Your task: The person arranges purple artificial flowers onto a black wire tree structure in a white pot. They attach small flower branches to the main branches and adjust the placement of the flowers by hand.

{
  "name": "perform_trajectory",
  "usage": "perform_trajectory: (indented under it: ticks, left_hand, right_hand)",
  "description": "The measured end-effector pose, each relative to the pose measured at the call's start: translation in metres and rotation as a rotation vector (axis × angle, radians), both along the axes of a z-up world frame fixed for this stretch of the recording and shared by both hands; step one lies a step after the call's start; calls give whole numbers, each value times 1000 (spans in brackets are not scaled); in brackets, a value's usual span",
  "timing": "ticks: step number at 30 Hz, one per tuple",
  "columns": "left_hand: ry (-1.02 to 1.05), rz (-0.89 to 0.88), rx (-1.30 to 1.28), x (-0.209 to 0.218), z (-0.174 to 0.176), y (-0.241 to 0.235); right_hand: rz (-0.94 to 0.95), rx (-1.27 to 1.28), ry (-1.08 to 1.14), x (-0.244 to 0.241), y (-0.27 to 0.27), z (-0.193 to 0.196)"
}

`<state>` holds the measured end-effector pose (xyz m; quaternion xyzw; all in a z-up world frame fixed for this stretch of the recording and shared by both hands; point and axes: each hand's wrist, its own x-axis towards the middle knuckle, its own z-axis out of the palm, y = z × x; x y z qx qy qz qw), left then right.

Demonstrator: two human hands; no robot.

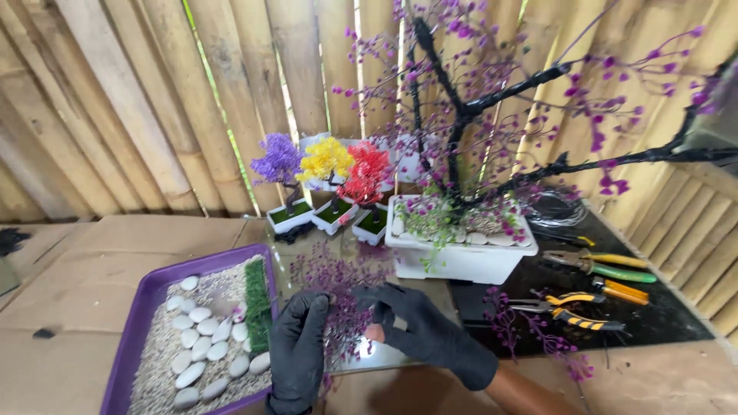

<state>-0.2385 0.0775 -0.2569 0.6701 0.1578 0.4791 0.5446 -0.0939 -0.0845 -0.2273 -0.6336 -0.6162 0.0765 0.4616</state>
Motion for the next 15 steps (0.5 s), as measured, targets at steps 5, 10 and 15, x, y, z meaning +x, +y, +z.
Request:
perform_trajectory:
  ticks: [5, 10, 15]
  left_hand:
    - [-65, -40, 352, 20, 26, -47]
    - [-85, -114, 581, 35, 58, -69]
    - [-107, -160, 780, 48, 86, -88]
  right_hand:
    - [-194, 242, 375, 1, -6, -10]
    - [-439, 315, 240, 38, -28, -38]
    - [114, 734, 1119, 126, -60, -119]
